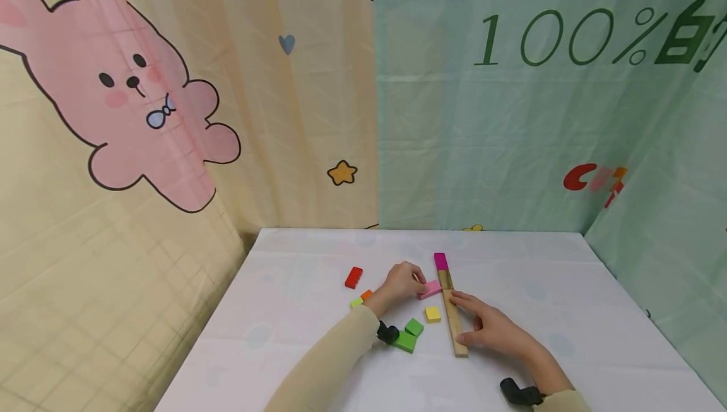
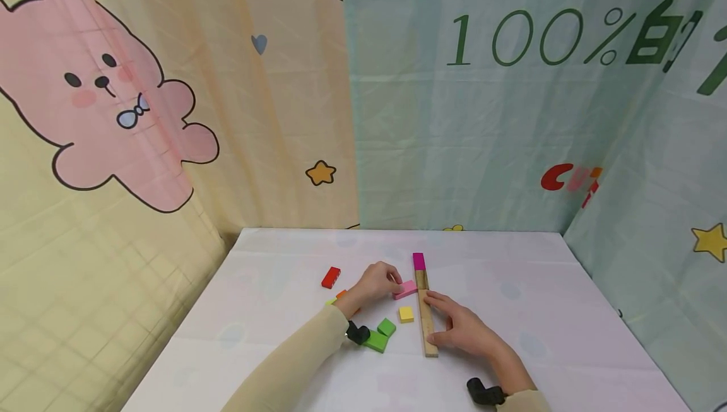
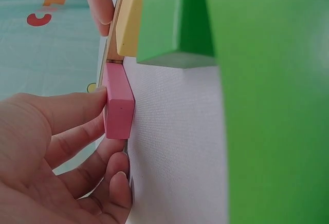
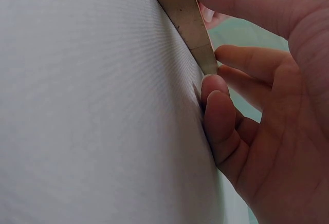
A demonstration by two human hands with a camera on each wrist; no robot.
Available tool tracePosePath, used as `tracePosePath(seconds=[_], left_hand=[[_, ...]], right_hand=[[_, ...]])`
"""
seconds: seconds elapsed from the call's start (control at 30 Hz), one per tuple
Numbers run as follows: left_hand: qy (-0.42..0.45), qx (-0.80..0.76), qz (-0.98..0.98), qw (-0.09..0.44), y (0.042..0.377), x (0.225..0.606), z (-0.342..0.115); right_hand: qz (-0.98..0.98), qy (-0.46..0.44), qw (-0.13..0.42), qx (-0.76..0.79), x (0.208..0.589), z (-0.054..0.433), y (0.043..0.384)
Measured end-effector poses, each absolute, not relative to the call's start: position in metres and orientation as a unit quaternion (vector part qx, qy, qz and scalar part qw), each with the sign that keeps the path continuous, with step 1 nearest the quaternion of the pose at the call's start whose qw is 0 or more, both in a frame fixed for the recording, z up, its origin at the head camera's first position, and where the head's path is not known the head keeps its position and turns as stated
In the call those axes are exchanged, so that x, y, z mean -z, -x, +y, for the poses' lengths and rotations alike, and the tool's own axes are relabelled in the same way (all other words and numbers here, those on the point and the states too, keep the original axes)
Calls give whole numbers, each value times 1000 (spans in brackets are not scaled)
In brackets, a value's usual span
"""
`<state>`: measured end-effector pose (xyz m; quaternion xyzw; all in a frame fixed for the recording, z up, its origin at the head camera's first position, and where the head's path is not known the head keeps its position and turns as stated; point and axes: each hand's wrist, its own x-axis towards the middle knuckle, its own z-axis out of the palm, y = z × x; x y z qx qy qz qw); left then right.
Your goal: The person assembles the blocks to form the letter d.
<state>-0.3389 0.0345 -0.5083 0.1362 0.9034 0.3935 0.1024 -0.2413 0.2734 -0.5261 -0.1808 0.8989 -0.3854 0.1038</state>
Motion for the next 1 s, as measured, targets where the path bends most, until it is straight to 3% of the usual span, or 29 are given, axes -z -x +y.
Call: tracePosePath(seconds=[1.0], left_hand=[[-177, -395, 895, 109, 336, 487, 19]], right_hand=[[901, 179, 103, 382, 526, 274, 241]])
